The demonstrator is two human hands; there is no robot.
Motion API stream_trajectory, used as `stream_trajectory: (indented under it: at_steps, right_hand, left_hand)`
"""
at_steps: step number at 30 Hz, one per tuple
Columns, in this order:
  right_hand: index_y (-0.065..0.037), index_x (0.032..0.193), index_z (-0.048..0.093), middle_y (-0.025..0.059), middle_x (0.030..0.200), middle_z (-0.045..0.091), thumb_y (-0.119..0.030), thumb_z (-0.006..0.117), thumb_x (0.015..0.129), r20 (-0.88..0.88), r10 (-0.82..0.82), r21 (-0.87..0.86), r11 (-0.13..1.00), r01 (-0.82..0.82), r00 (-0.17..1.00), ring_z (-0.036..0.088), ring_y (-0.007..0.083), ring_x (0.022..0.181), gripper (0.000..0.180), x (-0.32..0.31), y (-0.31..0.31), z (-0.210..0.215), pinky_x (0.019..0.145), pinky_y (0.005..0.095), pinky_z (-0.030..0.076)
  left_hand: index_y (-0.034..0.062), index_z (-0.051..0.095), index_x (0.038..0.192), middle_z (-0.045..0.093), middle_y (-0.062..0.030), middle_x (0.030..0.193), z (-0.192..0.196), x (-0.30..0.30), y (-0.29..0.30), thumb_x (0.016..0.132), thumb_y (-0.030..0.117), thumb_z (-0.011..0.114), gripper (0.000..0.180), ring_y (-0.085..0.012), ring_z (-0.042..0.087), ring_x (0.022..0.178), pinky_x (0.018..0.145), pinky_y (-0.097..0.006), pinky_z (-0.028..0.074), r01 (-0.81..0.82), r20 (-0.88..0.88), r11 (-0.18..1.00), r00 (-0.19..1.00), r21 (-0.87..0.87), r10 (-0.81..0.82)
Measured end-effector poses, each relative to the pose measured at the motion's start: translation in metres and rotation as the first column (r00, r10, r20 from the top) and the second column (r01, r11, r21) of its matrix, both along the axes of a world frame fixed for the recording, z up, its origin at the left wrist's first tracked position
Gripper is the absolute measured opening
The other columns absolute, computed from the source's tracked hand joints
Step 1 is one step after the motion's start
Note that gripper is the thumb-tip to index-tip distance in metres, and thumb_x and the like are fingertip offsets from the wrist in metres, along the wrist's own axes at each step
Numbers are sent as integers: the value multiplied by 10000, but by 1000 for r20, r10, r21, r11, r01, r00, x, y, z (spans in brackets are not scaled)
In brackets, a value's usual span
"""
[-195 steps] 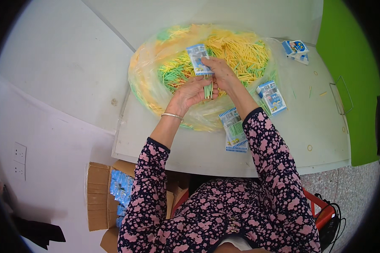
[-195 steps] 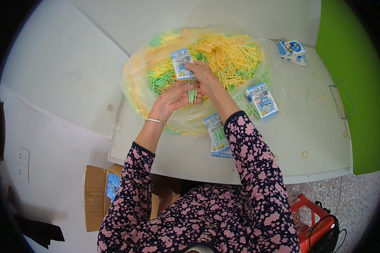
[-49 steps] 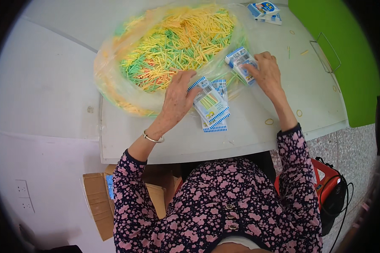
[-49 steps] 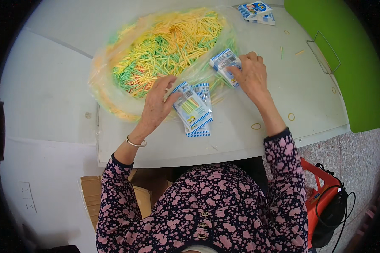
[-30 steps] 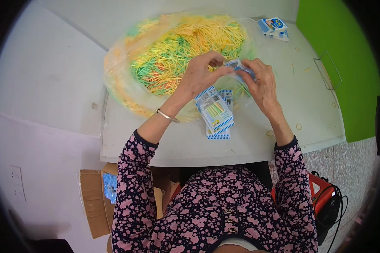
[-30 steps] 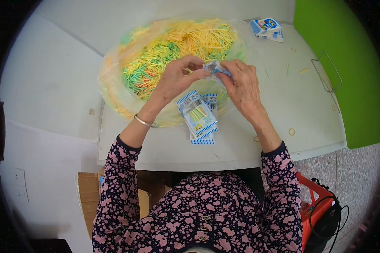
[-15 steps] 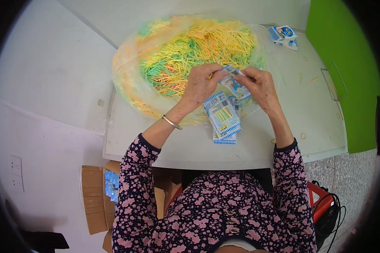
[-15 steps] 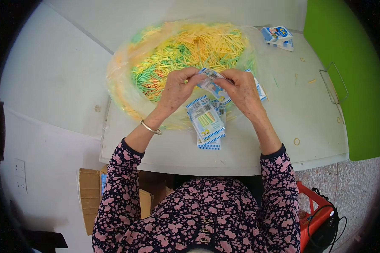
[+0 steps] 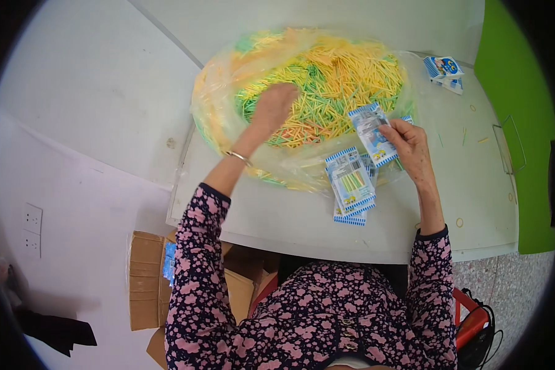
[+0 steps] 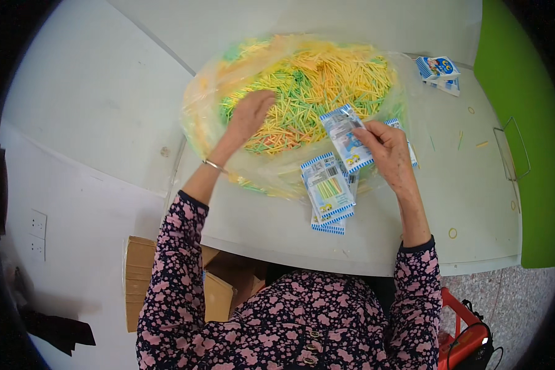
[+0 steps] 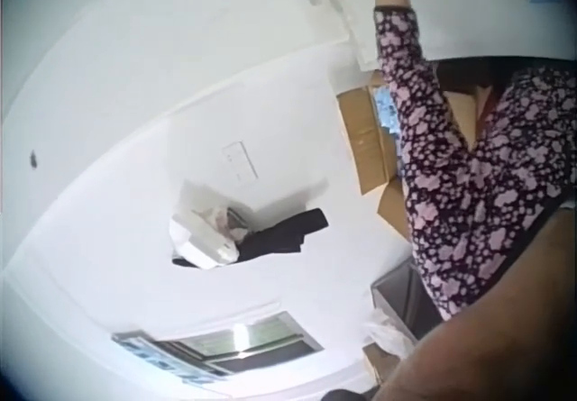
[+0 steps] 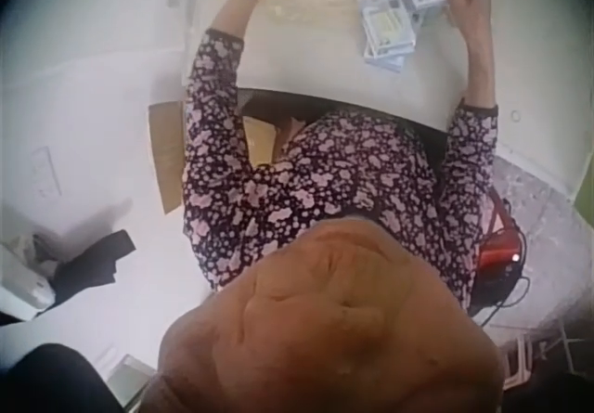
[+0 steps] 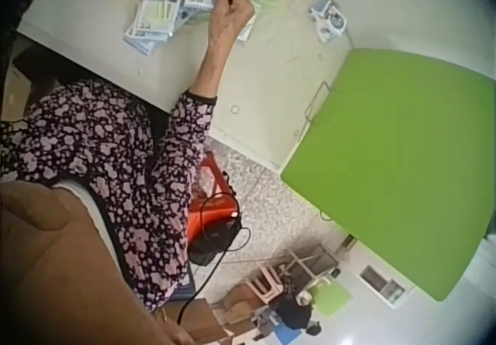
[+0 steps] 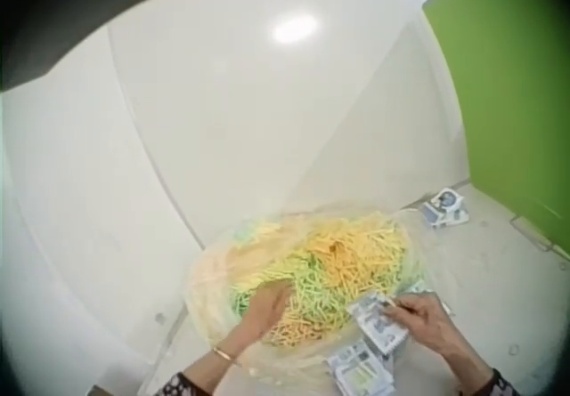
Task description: Packaging small packets by securing them with rubber bands and placing them into a cardboard box.
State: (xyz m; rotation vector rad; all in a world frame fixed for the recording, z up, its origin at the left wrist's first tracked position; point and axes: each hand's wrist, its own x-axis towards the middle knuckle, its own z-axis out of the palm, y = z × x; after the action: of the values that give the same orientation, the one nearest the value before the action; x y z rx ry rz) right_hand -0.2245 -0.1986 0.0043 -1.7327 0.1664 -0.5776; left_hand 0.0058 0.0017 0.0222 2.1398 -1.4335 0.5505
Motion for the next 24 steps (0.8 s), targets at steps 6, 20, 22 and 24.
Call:
stream_trajectory:
  at_steps: [6,20,22,24]
  right_hand:
    - [30,818,625,-53,642,511,-132,597,860,5,8,96,995,-8,1000,410,12,583,169,4,1,-1,511,189,323]
    - [20,807,619,-45,634,518,-160,595,864,-32,1,85,996,2,999,419,14,587,191,2,-3,-7,520,190,330]
    - [21,809,620,-45,635,519,-161,594,865,-24,-1,85,996,3,1000,419,14,587,193,3,-3,-7,520,190,331]
    - [23,809,620,-46,634,520,-164,593,867,-32,0,66,998,2,1000,419,13,585,197,4,-3,-8,518,190,331]
  left_hand:
    - [13,555,845,573,-156,852,2,82,52,688,-27,486,175,-324,548,837,772,-407,445,-178,475,952,879,250,40]
    - [28,568,965,568,-154,973,12,121,42,795,115,477,212,-305,525,979,851,-429,399,-233,474,792,877,565,-80]
    - [22,560,956,567,-154,966,7,126,46,796,85,466,195,-306,525,966,838,-425,402,-216,529,830,842,514,-109]
    - [16,551,947,566,-155,959,5,130,48,798,55,455,182,-307,526,952,824,-422,405,-191,584,866,801,462,-134]
